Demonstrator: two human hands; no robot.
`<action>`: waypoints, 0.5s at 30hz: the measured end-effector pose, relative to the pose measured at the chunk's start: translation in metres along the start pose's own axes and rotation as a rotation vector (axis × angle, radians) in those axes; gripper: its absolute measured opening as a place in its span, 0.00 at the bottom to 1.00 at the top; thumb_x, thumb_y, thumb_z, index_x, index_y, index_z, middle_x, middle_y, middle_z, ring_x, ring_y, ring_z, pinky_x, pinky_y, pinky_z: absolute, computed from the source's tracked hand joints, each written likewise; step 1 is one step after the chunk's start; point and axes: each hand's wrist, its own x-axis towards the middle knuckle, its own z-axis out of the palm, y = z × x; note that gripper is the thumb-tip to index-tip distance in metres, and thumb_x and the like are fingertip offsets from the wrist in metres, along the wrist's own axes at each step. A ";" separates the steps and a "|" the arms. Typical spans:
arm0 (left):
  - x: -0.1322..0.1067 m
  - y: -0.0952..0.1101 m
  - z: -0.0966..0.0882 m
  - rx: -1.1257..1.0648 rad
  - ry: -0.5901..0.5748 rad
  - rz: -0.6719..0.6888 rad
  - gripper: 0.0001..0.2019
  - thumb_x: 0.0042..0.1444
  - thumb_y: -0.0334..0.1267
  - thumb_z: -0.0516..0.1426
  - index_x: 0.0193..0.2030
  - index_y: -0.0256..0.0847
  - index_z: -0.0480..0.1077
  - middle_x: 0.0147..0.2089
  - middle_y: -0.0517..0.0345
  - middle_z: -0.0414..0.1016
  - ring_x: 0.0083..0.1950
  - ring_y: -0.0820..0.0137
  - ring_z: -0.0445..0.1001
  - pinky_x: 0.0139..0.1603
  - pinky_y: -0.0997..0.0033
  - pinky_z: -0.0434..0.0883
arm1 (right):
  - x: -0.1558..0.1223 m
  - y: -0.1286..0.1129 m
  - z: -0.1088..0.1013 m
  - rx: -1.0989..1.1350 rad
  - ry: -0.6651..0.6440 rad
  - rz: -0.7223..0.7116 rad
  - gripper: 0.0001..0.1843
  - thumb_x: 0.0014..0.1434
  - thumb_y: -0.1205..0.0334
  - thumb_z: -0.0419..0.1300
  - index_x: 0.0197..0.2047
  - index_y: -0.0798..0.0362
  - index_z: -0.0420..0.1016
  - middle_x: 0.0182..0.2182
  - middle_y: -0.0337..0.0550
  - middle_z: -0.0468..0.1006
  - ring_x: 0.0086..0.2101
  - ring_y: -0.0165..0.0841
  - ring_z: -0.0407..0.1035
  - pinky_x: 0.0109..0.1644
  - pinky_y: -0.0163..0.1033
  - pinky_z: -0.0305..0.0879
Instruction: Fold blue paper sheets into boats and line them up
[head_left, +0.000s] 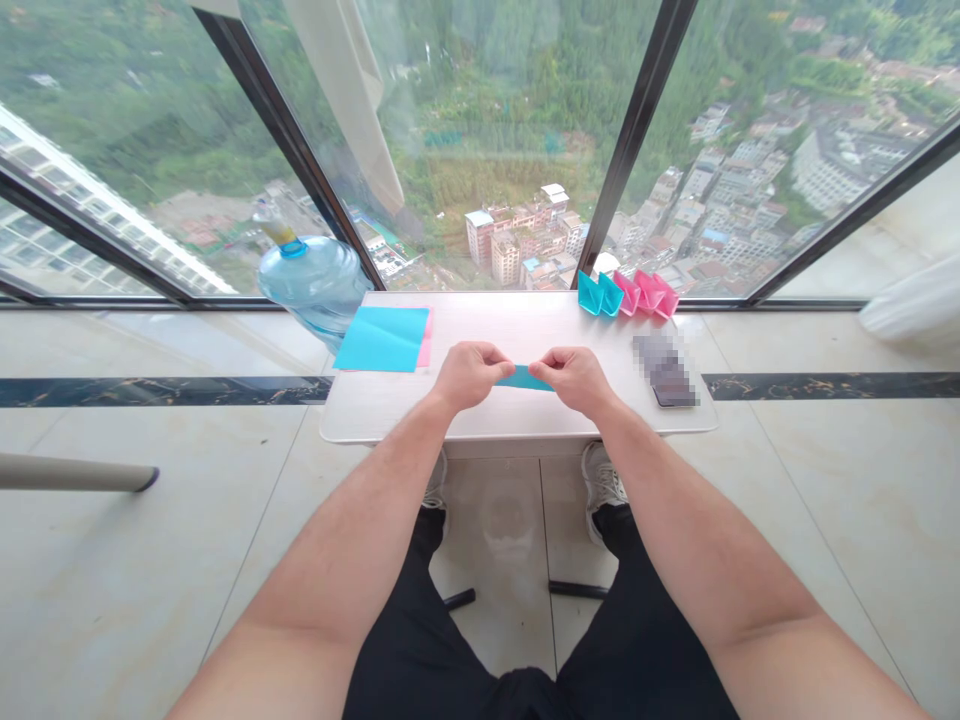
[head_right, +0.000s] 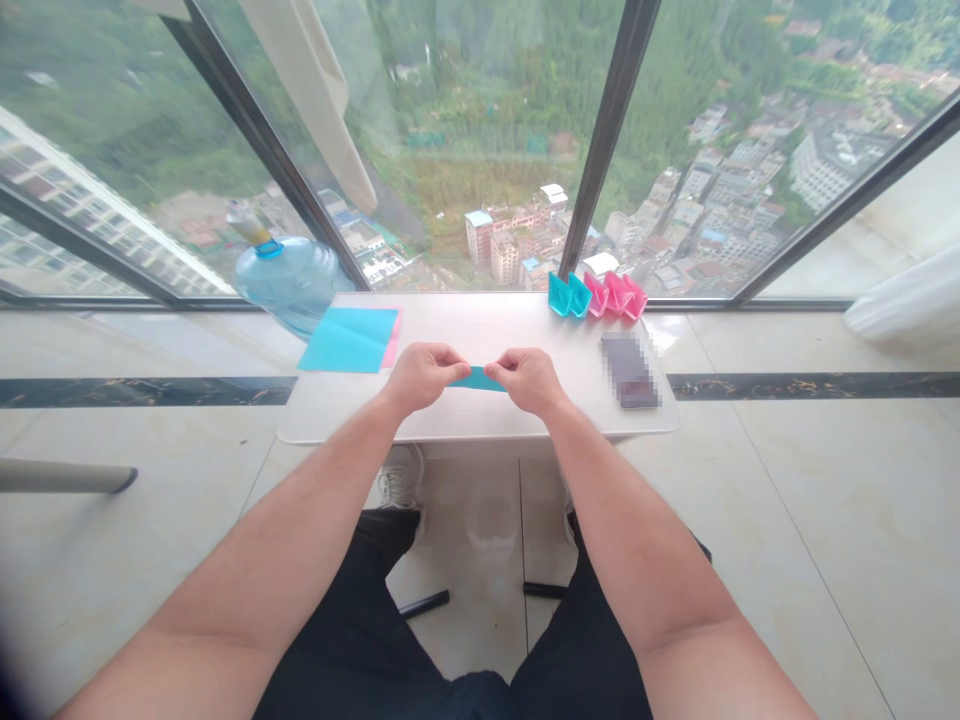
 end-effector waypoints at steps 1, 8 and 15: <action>0.001 -0.001 -0.001 -0.008 -0.007 -0.006 0.09 0.45 0.43 0.64 0.26 0.39 0.78 0.24 0.60 0.76 0.28 0.70 0.70 0.30 0.71 0.64 | 0.000 0.000 -0.001 0.002 0.003 0.012 0.17 0.48 0.48 0.66 0.22 0.54 0.75 0.17 0.35 0.68 0.23 0.28 0.59 0.26 0.35 0.54; 0.003 -0.005 -0.008 -0.050 -0.094 -0.003 0.10 0.46 0.44 0.63 0.27 0.39 0.79 0.25 0.59 0.77 0.28 0.71 0.70 0.30 0.71 0.64 | 0.001 0.001 -0.003 -0.021 -0.077 0.021 0.14 0.52 0.51 0.63 0.25 0.54 0.77 0.18 0.35 0.71 0.23 0.27 0.60 0.26 0.33 0.55; 0.004 -0.007 -0.009 -0.115 -0.090 0.017 0.12 0.44 0.41 0.64 0.35 0.39 0.81 0.32 0.56 0.81 0.33 0.67 0.76 0.35 0.69 0.70 | 0.003 0.006 -0.002 -0.003 -0.086 0.098 0.13 0.53 0.52 0.62 0.26 0.54 0.76 0.20 0.40 0.79 0.21 0.28 0.64 0.25 0.33 0.57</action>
